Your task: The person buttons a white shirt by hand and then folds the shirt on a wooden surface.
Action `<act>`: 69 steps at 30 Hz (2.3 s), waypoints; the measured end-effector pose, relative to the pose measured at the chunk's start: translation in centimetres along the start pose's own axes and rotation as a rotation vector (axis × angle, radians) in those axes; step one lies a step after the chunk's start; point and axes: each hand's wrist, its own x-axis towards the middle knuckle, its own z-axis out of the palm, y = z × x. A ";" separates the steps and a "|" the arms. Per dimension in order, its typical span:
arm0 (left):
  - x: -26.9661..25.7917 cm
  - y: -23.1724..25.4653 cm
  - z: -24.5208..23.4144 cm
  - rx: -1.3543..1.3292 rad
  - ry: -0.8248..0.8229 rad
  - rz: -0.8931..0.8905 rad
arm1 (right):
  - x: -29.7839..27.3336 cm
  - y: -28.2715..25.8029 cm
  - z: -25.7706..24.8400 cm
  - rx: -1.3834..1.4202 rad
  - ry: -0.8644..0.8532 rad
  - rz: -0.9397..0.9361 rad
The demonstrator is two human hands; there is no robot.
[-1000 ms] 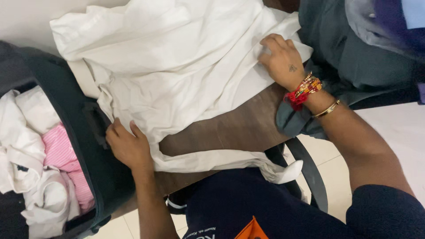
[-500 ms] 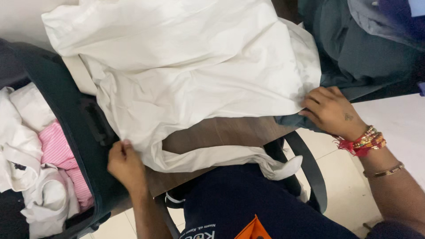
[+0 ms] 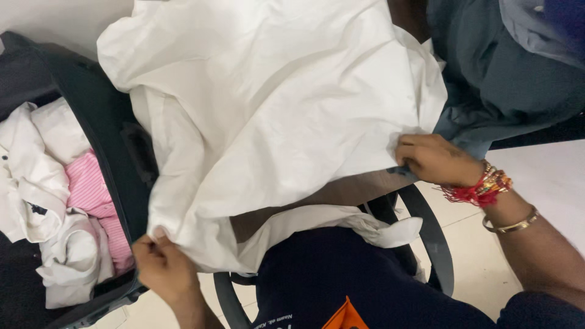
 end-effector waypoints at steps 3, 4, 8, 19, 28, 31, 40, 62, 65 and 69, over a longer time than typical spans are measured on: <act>-0.7 -0.7 1.5 0.204 -0.195 -0.106 | -1.5 -0.1 -2.3 0.124 -0.153 0.110; -0.8 -1.4 2.1 0.356 -0.321 -0.087 | -2.1 -0.4 -3.3 0.123 -0.157 0.109; -0.7 -5.0 4.1 0.451 -0.591 -0.219 | -4.5 -0.7 -5.8 -0.030 -0.228 0.492; -0.4 -7.7 1.3 -1.224 -0.570 -0.882 | 1.8 5.4 0.8 -0.274 0.632 0.474; 3.5 2.0 0.9 0.456 -0.496 -0.217 | 10.0 4.3 -7.6 -0.160 0.546 0.445; 1.4 3.8 0.7 0.837 -0.616 -0.135 | 6.7 -1.9 -8.7 -0.302 0.409 0.528; 4.2 14.4 7.5 0.215 -0.427 0.549 | 6.1 -8.4 -2.6 -0.163 0.729 -0.053; 7.5 25.8 33.3 0.053 -0.697 0.943 | 8.4 -11.1 4.1 0.272 0.200 0.168; 10.2 29.3 30.9 -0.083 -0.680 0.827 | 7.4 -9.8 2.1 0.281 0.349 0.354; 10.7 34.9 31.3 -0.650 -0.864 0.583 | 5.1 -7.4 -2.0 0.109 0.894 0.515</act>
